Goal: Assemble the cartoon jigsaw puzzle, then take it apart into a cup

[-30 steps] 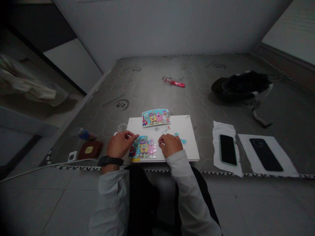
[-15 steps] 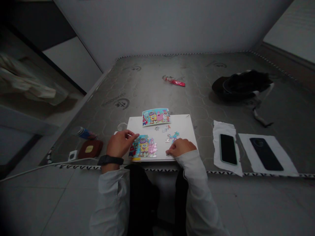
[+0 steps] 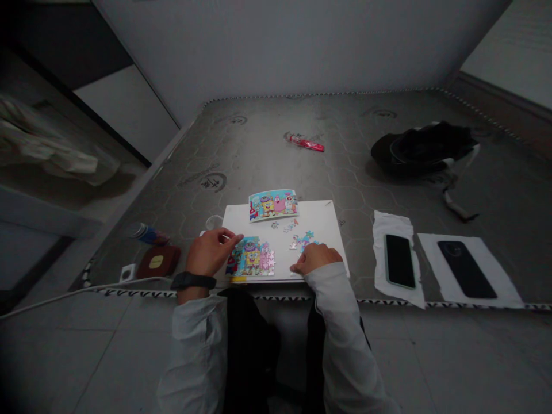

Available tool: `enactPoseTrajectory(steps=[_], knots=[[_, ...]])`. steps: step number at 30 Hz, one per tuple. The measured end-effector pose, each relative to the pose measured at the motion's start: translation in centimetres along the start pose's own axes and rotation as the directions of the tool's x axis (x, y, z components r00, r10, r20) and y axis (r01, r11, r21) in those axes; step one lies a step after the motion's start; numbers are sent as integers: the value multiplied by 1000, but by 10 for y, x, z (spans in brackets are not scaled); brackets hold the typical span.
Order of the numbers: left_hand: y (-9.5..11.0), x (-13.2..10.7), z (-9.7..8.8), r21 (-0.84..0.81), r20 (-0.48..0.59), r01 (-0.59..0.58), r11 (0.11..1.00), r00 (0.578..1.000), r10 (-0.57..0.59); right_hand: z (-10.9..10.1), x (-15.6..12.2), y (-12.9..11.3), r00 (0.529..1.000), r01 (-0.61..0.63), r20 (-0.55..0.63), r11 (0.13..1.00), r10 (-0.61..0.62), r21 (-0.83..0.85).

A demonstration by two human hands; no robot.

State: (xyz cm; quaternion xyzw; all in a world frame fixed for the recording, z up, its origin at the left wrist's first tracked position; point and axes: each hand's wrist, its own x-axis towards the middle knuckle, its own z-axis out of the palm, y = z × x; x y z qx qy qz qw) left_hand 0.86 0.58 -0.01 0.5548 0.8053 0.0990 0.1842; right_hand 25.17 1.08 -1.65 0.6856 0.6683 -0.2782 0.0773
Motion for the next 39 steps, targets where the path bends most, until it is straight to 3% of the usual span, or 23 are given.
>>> enactPoseTrajectory(steps=[4, 8, 12, 15, 26, 39], knots=[[-1, 0, 0, 0, 0, 3, 1000, 1000, -3, -2, 1, 8, 1000, 18, -16, 999, -18, 33], [-3, 1, 1, 4, -2, 6, 1000, 1000, -6, -14, 4, 42, 996, 21, -93, 997, -13, 78], [-3, 2, 2, 13, -7, 2, 1000, 1000, -2, -24, 6, 80, 975, -116, -180, 990, 129, 81], [0, 1, 3, 13, -4, -8, 1000, 1000, 9, -24, 8, 94, 972, -139, -176, 985, 155, 97], [30, -8, 14, 27, 35, -155, 988, 987, 154, -16, 11, 87, 972, -8, -229, 981, 52, 191], [45, -15, 15, 36, 78, -143, 989, 987, 139, -10, 21, 81, 966, 125, -254, 951, -51, 282]])
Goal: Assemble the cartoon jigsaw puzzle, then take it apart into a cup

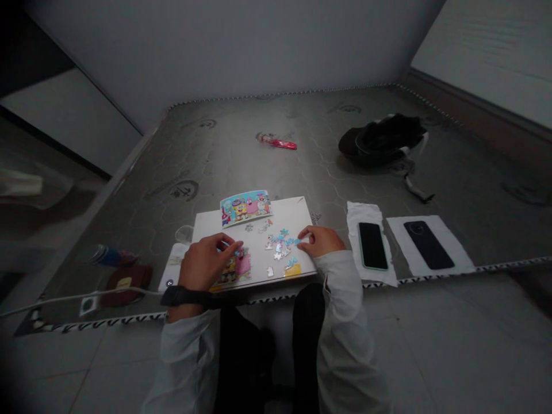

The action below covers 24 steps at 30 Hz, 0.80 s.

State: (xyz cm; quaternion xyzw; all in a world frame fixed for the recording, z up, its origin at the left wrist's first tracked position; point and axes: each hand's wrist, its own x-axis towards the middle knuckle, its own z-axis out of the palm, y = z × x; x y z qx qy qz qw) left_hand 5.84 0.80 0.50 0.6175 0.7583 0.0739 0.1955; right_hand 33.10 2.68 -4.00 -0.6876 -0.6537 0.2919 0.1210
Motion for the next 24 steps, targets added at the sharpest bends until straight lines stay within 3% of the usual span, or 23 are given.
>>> enactPoseTrajectory(steps=[9, 17, 24], knots=[[-14, 3, -2, -24, -42, -2, 1000, 999, 1, 1, -1, 2, 1000, -11, -5, 1000, 11, -9], [-38, 6, -13, -30, -72, 89, 996, 993, -91, 0, 0, 2, 1000, 19, 2, 998, -19, -64], [-38, 3, -16, -60, -79, 86, 995, 993, -91, -5, -3, -4, 1000, -15, -17, 998, 14, -68]])
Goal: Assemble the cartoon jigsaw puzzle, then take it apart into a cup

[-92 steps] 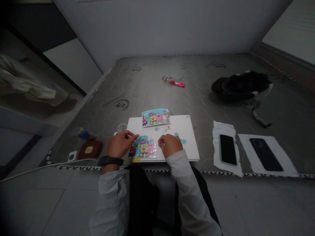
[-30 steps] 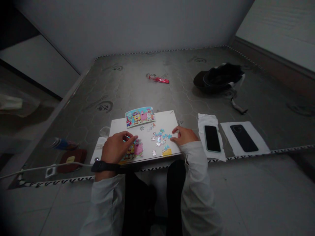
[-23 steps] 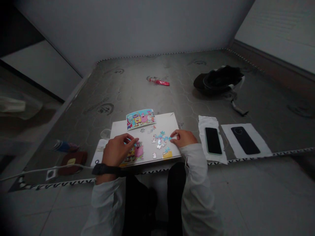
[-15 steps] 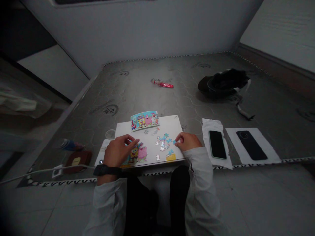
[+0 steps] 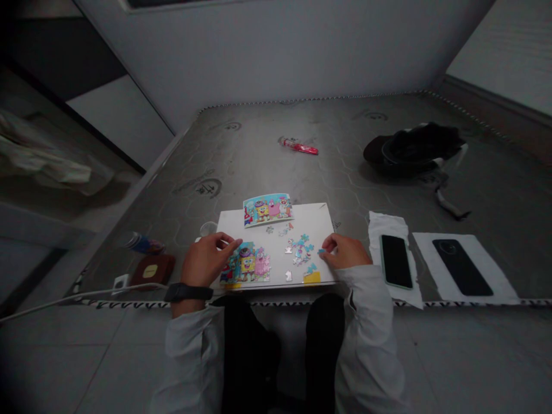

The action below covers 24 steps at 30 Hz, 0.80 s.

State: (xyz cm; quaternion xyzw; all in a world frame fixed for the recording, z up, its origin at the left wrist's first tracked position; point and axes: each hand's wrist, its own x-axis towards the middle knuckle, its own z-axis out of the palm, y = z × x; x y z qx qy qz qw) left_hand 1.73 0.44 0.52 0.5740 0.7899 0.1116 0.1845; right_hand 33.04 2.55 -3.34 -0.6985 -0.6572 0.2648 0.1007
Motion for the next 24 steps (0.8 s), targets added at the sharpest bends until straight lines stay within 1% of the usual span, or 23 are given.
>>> enactPoseTrajectory(steps=[2, 4, 6, 8, 10, 11, 14, 15, 17, 19, 20, 21, 22, 24], knots=[[1, -1, -1, -3, 3, -1, 1000, 1000, 1, -1, -1, -2, 1000, -11, -13, 1000, 11, 28], [2, -1, -2, -6, 5, 3, 1000, 1000, -2, 0, -1, -7, 999, 4, -41, 997, -1, 74], [3, -2, -2, -10, 3, 2, 1000, 1000, -2, 2, 0, -15, 996, 60, -76, 987, -50, 146], [4, -2, -2, -17, 1, -7, 1000, 1000, 7, 7, 0, -28, 987, 144, -106, 959, -122, 246], [4, -1, -2, -28, 0, -17, 999, 1000, 17, 14, -1, -42, 979, 200, -105, 915, -174, 349], [4, -1, -2, -32, -2, -19, 999, 1000, 19, 18, -1, -49, 977, 212, -98, 902, -188, 375], [3, -1, -2, -49, 0, -27, 998, 1000, 27, 31, -2, -67, 977, 211, -60, 897, -204, 388], [3, -1, -2, -76, 22, -47, 996, 999, 49, 35, -3, -73, 977, 212, -54, 891, -208, 401], [4, -1, 1, -187, 115, -117, 975, 983, 140, 44, -5, -82, 973, 227, -65, 871, -221, 436], [5, -1, 5, -329, 211, -178, 927, 943, 256, 52, -7, -91, 964, 263, -81, 847, -255, 462], [6, 0, 7, -382, 235, -193, 904, 925, 297, 56, -7, -94, 957, 284, -82, 835, -279, 472], [7, 0, 9, -414, 239, -201, 888, 917, 319, 59, -8, -97, 951, 300, -82, 824, -298, 481], [7, 0, 11, -428, 231, -201, 881, 918, 321, 62, -8, -100, 947, 311, -85, 816, -310, 487], [7, 1, 14, -433, 219, -178, 884, 930, 295, 64, -9, -102, 945, 317, -90, 811, -315, 492]])
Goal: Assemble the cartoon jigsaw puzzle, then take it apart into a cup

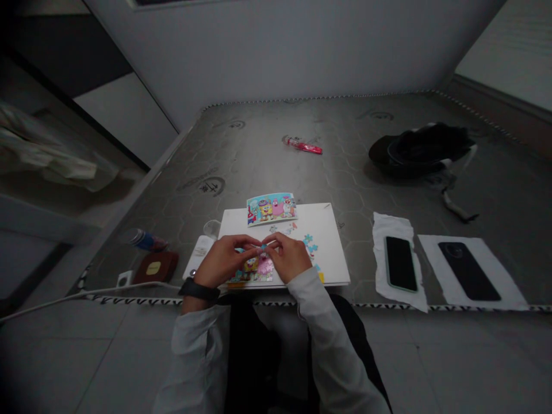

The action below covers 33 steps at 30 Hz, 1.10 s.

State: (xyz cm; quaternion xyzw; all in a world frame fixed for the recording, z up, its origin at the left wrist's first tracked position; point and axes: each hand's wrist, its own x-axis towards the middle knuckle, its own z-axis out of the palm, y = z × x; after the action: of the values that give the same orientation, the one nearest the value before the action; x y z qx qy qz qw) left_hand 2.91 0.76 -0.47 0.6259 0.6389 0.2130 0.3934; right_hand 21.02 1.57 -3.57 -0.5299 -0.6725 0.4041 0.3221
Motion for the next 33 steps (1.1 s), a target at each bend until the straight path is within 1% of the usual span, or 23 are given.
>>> enactPoseTrajectory(steps=[3, 7, 10, 12, 16, 19, 23, 26, 28, 30, 33], knots=[[-1, 1, 0, -5, -12, 33, 999, 999, -33, 0, 0, 2, 1000, -12, -9, 1000, 12, 20], [1, 0, -1, 16, -39, 9, 1000, 999, -8, 0, 1, 4, 1000, -16, -17, 996, 18, 85], [2, -1, -2, 21, -47, 5, 1000, 999, -4, -7, 1, 7, 999, -15, -36, 996, 18, 92], [1, -1, -4, 53, -86, 21, 998, 996, -16, -21, 1, 11, 995, -39, -85, 998, 43, 49], [-3, 0, -7, 167, -219, 104, 980, 973, -66, -61, -3, 26, 967, -147, -227, 983, 120, -110], [-4, 1, -7, 204, -235, 137, 969, 968, -88, -86, -9, 40, 947, -233, -269, 952, 175, -200], [-3, 1, -7, 229, -244, 159, 960, 964, -101, -104, -17, 59, 939, -291, -267, 917, 218, -272], [-2, 0, -6, 247, -255, 179, 952, 960, -115, -111, -18, 72, 922, -376, -222, 873, 318, -310], [-2, 0, -6, 261, -258, 188, 947, 959, -119, -113, -16, 76, 905, -423, -203, 839, 373, -343], [-3, 0, -6, 270, -260, 190, 944, 958, -118, -112, -16, 75, 896, -443, -204, 813, 394, -377], [-2, 0, -6, 280, -260, 193, 940, 958, -119, -108, -17, 66, 890, -456, -225, 786, 397, -417]])
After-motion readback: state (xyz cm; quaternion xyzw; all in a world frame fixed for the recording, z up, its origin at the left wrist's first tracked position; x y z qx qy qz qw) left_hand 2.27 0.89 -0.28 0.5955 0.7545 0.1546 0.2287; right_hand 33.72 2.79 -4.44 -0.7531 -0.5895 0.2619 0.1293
